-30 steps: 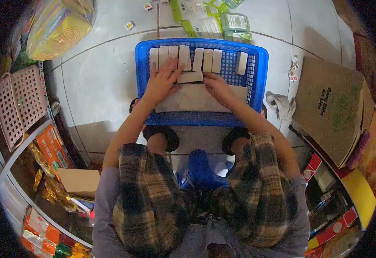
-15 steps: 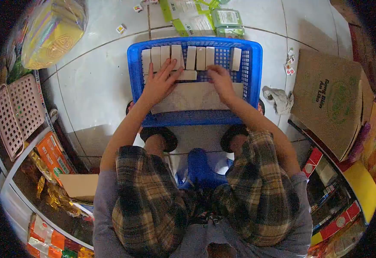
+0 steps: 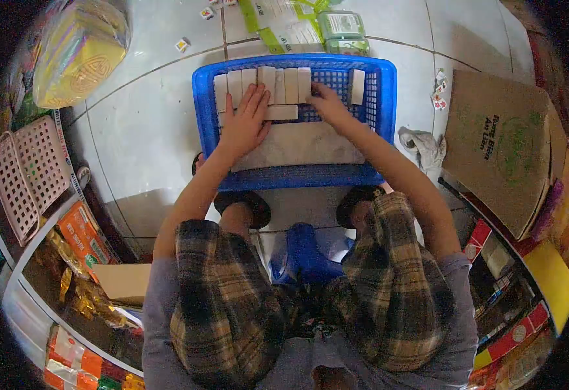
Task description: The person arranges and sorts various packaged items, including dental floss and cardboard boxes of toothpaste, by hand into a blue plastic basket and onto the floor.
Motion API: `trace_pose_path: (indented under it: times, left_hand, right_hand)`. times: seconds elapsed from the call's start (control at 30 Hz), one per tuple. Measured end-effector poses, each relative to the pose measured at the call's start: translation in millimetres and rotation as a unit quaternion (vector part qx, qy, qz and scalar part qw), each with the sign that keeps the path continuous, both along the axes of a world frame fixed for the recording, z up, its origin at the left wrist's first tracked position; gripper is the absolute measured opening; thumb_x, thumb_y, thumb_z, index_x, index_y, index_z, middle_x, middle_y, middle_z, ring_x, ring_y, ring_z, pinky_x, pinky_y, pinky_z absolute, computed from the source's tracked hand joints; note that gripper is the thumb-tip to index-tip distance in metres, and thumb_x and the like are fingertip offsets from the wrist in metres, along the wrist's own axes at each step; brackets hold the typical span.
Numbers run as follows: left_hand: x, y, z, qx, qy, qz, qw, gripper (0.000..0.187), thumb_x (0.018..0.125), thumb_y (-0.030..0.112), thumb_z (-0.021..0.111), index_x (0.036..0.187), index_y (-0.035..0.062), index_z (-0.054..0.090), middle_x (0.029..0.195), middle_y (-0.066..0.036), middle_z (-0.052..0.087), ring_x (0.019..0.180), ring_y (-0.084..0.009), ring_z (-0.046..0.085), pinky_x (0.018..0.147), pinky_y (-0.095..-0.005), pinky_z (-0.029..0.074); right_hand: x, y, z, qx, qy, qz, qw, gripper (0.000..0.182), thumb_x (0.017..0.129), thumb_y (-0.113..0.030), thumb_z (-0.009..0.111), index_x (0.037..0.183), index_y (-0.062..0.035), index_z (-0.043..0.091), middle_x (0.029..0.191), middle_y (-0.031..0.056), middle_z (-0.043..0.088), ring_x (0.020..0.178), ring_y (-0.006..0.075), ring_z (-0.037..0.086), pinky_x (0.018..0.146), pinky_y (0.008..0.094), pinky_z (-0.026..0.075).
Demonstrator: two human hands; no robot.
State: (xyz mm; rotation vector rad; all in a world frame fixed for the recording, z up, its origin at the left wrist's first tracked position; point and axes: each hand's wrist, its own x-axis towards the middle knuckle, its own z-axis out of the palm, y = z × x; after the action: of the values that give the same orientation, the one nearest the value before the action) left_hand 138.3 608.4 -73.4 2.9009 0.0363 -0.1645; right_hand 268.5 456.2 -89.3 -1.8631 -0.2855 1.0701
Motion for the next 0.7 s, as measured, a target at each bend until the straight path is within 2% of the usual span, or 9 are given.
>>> trace_pose_path:
  times: [0.07, 0.17, 0.23, 0.27, 0.37, 0.43, 0.47, 0.53, 0.7]
  left_hand:
    - [0, -1, -3, 0.003, -0.009, 0.013, 1.0, 0.058, 0.066, 0.025, 0.05, 0.115, 0.0051, 0.027, 0.122, -0.008, 0.022, 0.114, -0.0218, 0.019, 0.086, -0.0541, 0.013]
    - [0, -2, -3, 0.011, -0.02, 0.026, 0.999, 0.058, 0.066, 0.026, 0.05, 0.114, 0.0038, 0.028, 0.121, -0.009, 0.023, 0.114, -0.0229, 0.019, 0.085, -0.0546, 0.014]
    - [0, -1, -1, 0.016, -0.021, 0.027, 0.999, 0.057, 0.066, 0.026, 0.05, 0.114, 0.0034, 0.028, 0.121, -0.01, 0.024, 0.114, -0.0232, 0.019, 0.085, -0.0548, 0.014]
    - [0, 0, -1, 0.021, -0.014, 0.028, 0.999, 0.057, 0.066, 0.026, 0.05, 0.114, 0.004, 0.028, 0.12, -0.01, 0.024, 0.113, -0.0231, 0.02, 0.085, -0.0551, 0.014]
    - [-1, 0, 0, 0.029, -0.012, 0.025, 0.999, 0.057, 0.066, 0.027, 0.05, 0.115, 0.0053, 0.028, 0.12, -0.009, 0.024, 0.113, -0.0231, 0.02, 0.084, -0.0555, 0.015]
    - [-2, 0, 0, 0.033, -0.016, 0.021, 0.999, 0.058, 0.066, 0.027, 0.05, 0.115, 0.006, 0.028, 0.12, -0.009, 0.024, 0.113, -0.0232, 0.021, 0.084, -0.0556, 0.015]
    - [-2, 0, 0, 0.033, -0.016, 0.023, 0.999, 0.058, 0.066, 0.027, 0.051, 0.115, 0.0067, 0.028, 0.121, -0.009, 0.024, 0.112, -0.0233, 0.021, 0.084, -0.0556, 0.016]
    - [-2, -1, 0, 0.031, -0.016, 0.025, 0.999, 0.058, 0.066, 0.028, 0.051, 0.115, 0.0073, 0.028, 0.121, -0.008, 0.024, 0.112, -0.0233, 0.021, 0.083, -0.0556, 0.016]
    - [-1, -2, -1, 0.036, -0.015, 0.025, 0.999, 0.06, 0.065, 0.028, 0.052, 0.116, 0.0078, 0.027, 0.12, -0.008, 0.024, 0.112, -0.0236, 0.021, 0.083, -0.056, 0.016]
  right_hand:
    - [2, -1, -6, -0.011, -0.012, 0.02, 1.0, 0.041, 0.07, -0.013, 0.046, 0.107, 0.0022, 0.038, 0.104, 0.015, 0.044, 0.097, 0.0231, 0.041, 0.084, 0.0279, 0.029]
    - [1, 1, -8, 0.001, -0.023, -0.034, 0.999, 0.042, 0.068, -0.017, 0.048, 0.104, 0.002, 0.041, 0.101, 0.0172, 0.047, 0.094, 0.027, 0.045, 0.082, 0.0324, 0.033]
    - [5, -1, -19, -0.035, 0.014, -0.025, 0.999, 0.038, 0.071, -0.014, 0.047, 0.104, 0.0026, 0.04, 0.101, 0.0136, 0.046, 0.095, 0.0218, 0.042, 0.083, 0.0276, 0.03]
    - [7, -1, -25, -0.036, 0.015, -0.025, 0.999, 0.038, 0.071, -0.014, 0.047, 0.104, 0.0026, 0.04, 0.101, 0.0136, 0.046, 0.095, 0.0218, 0.042, 0.083, 0.0276, 0.03]
    - [8, -4, -41, 0.033, 0.007, -0.034, 0.999, 0.04, 0.07, -0.016, 0.049, 0.104, 0.0031, 0.04, 0.098, 0.0123, 0.048, 0.09, 0.0197, 0.045, 0.079, 0.027, 0.033]
    - [8, 2, -28, -0.014, 0.043, -0.101, 0.994, 0.042, 0.068, -0.019, 0.053, 0.101, 0.0037, 0.042, 0.094, 0.0118, 0.05, 0.085, 0.0174, 0.047, 0.071, 0.0269, 0.037]
    - [10, 5, -20, -0.014, 0.043, -0.101, 0.994, 0.042, 0.068, -0.019, 0.053, 0.101, 0.0037, 0.042, 0.094, 0.0118, 0.05, 0.085, 0.0174, 0.047, 0.071, 0.0269, 0.037]
    - [15, 9, -4, -0.072, 0.072, -0.063, 0.993, 0.04, 0.066, -0.021, 0.056, 0.096, 0.0045, 0.046, 0.086, 0.011, 0.053, 0.075, 0.0158, 0.049, 0.063, 0.0257, 0.039]
    - [15, 11, -26, -0.079, -0.026, -0.06, 0.995, 0.036, 0.065, -0.023, 0.056, 0.087, 0.0056, 0.05, 0.076, 0.0098, 0.054, 0.066, 0.0159, 0.05, 0.059, 0.0248, 0.039]
